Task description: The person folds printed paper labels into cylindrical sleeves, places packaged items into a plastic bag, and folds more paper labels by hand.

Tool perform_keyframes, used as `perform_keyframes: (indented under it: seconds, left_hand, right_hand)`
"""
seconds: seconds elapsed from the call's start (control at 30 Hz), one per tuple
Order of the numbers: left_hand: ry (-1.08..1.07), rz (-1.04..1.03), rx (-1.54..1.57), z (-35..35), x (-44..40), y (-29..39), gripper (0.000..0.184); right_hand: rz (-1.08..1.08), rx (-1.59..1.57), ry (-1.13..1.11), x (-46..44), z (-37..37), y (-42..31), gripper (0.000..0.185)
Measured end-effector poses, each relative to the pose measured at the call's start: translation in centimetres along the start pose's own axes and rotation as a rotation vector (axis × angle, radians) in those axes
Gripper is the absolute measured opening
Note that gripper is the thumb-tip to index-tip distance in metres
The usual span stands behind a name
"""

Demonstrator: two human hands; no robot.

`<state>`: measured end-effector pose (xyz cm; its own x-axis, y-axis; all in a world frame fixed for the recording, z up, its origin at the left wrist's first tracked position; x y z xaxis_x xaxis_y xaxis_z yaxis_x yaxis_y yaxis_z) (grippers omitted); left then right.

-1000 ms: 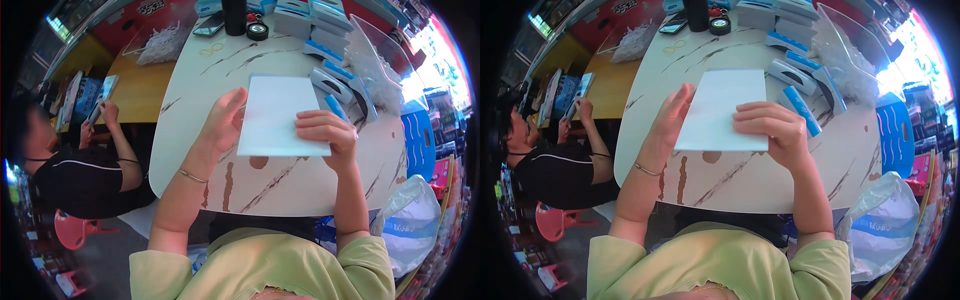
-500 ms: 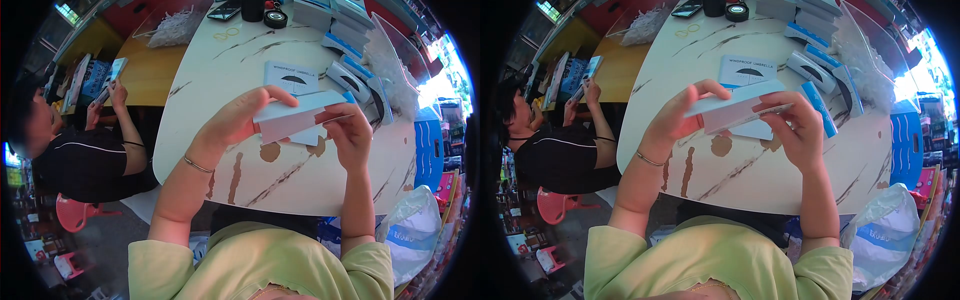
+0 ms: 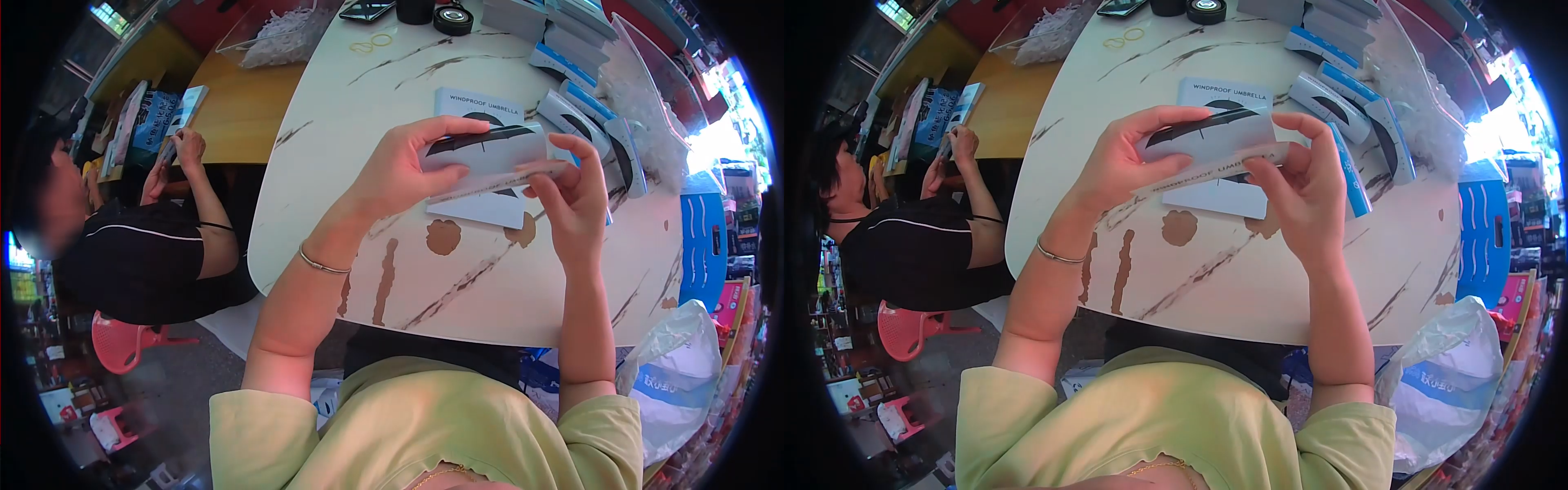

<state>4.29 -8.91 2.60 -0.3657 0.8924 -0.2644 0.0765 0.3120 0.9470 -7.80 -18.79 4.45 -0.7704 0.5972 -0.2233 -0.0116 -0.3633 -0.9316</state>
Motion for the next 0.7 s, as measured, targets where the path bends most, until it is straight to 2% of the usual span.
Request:
perform_keyframes:
  seconds: [0.23,0.33,0.43,0.47,0.57,0.7]
  left_hand:
    - [-0.047,-0.087,-0.092,-0.8,0.1,0.5,0.039]
    - [-0.023,-0.117,-0.008,-0.8,0.1,0.4,0.032]
    - [0.097,-0.003,0.0,1.2,0.3,-0.5,0.033]
    - [0.14,-0.1,-0.125,1.3,0.3,0.7,0.04]
    - [0.123,-0.197,-0.299,0.7,0.3,1.8,0.044]
    - [0.186,-0.245,-0.307,1.4,0.6,2.1,0.047]
  right_hand:
    - [-0.164,-0.065,0.005,-0.5,0.1,2.5,0.035]
    - [-0.206,-0.151,-0.003,-0.6,0.4,3.3,0.03]
    - [-0.175,-0.208,0.072,-0.7,1.3,3.4,0.025]
    - [-0.126,-0.205,0.105,-0.7,1.7,3.1,0.025]
    - [-0.065,-0.201,0.168,-0.7,2.4,2.6,0.025]
    - [-0.006,-0.227,0.202,-0.7,2.8,2.6,0.024]
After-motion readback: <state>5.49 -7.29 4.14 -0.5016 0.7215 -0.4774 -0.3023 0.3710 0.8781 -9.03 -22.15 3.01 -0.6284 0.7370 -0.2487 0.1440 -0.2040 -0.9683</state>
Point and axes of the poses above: each hand's wrist, its own x-axis away from the middle knuckle, its own z-axis out of the back of the hand, y = z × x, the point moved 10 cm from there along -x, towards the middle knuckle, and after that the axes turned 12 degrees about x, right-handed, at the moved point
